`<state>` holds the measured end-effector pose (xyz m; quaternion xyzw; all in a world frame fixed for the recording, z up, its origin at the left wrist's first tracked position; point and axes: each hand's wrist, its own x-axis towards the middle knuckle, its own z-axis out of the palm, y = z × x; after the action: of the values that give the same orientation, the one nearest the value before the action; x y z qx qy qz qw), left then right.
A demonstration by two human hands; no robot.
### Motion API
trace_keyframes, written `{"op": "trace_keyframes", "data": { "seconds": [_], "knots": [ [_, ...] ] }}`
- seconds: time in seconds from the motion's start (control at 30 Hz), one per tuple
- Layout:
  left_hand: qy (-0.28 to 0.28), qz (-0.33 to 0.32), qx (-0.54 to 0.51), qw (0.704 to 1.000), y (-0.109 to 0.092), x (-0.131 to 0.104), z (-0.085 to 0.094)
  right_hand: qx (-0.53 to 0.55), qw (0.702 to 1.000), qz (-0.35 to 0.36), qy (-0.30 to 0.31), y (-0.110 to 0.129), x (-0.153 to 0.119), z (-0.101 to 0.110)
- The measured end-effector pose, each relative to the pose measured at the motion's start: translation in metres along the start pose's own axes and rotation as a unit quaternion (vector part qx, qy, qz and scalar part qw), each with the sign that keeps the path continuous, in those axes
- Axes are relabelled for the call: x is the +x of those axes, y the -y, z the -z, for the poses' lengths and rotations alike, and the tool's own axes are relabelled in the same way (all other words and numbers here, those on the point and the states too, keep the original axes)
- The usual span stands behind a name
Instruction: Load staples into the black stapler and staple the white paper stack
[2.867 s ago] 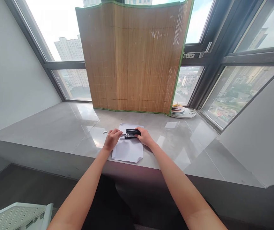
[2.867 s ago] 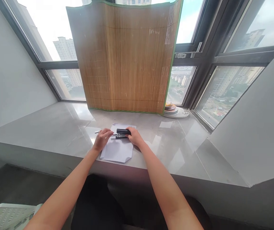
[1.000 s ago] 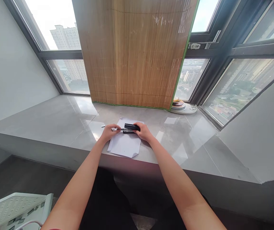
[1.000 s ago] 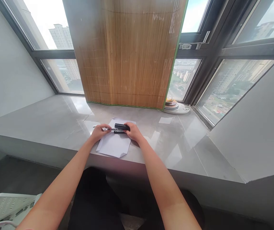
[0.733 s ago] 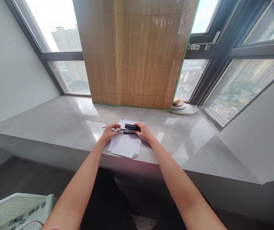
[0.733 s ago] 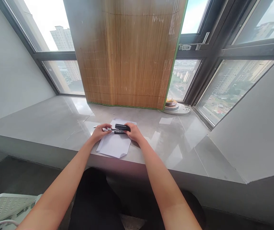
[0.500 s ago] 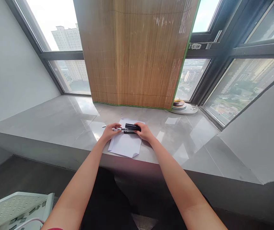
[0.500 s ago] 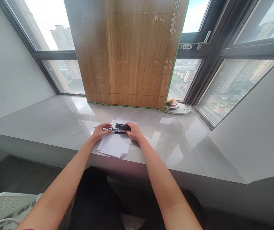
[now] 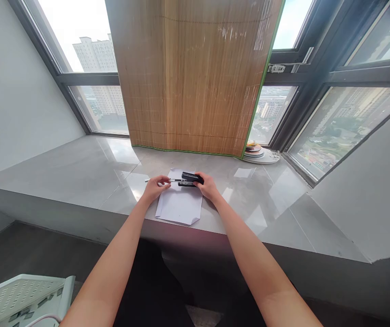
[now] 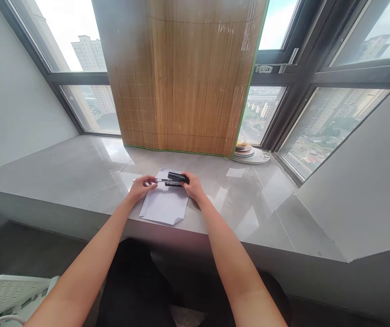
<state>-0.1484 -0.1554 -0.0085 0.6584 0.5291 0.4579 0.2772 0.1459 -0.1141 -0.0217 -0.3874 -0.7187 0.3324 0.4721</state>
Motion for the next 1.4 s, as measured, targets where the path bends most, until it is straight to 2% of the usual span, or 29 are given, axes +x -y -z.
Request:
{"op": "trace_keyframes", "data": {
  "seconds": [0.13, 0.23, 0.5, 0.63, 0.73, 0.9, 0.97, 1.0, 1.07, 1.13, 1.17, 1.2, 1.23, 1.3, 1.4],
  "knots": [
    [-0.036, -0.018, -0.019, 0.999, 0.002, 0.000, -0.001, 0.035, 0.999, -0.008, 0.002, 0.002, -0.001, 0.001],
    [-0.040, -0.027, -0.032, 0.998, 0.001, 0.000, -0.001, 0.043, 0.999, 0.000, 0.015, 0.001, -0.001, -0.002],
    [0.033, -0.075, -0.037, 0.996, -0.005, -0.002, 0.000, 0.065, 0.998, -0.012, 0.016, 0.000, 0.000, 0.002],
    [0.053, -0.083, -0.009, 0.995, -0.009, -0.004, 0.000, 0.061, 0.993, 0.059, 0.078, 0.014, -0.003, -0.004],
    [0.062, -0.089, 0.021, 0.994, -0.010, -0.005, 0.001, 0.037, 0.988, 0.113, 0.102, 0.022, -0.007, -0.014],
    [0.104, -0.102, 0.036, 0.989, -0.013, -0.006, -0.002, 0.039, 0.985, 0.119, 0.123, 0.023, -0.011, -0.023],
    [0.073, -0.098, 0.048, 0.991, -0.013, -0.005, -0.003, 0.046, 0.990, 0.085, 0.100, 0.022, -0.011, -0.023],
    [0.038, -0.092, 0.059, 0.993, -0.012, -0.005, -0.003, 0.044, 0.994, 0.063, 0.080, 0.022, -0.010, -0.023],
    [-0.070, -0.068, 0.100, 0.990, -0.010, -0.005, 0.000, 0.032, 0.998, 0.031, 0.049, 0.023, -0.010, -0.024],
    [-0.177, -0.023, 0.176, 0.968, -0.006, -0.007, 0.006, 0.013, 0.999, 0.025, 0.046, 0.023, -0.009, -0.024],
    [-0.207, 0.005, 0.222, 0.953, -0.004, -0.009, 0.010, 0.006, 0.998, 0.027, 0.053, 0.023, -0.009, -0.025],
    [-0.215, 0.035, 0.267, 0.939, -0.001, -0.011, 0.014, 0.002, 0.998, 0.029, 0.063, 0.023, -0.009, -0.025],
    [-0.200, 0.060, 0.309, 0.928, 0.001, -0.013, 0.017, 0.000, 0.997, 0.030, 0.073, 0.022, -0.008, -0.025],
    [-0.134, 0.085, 0.368, 0.916, 0.005, -0.014, 0.020, 0.001, 0.996, 0.029, 0.087, 0.021, -0.008, -0.024],
    [-0.057, 0.076, 0.403, 0.910, 0.008, -0.007, 0.018, 0.008, 0.995, 0.030, 0.094, 0.020, -0.007, -0.022]
  ]
}}
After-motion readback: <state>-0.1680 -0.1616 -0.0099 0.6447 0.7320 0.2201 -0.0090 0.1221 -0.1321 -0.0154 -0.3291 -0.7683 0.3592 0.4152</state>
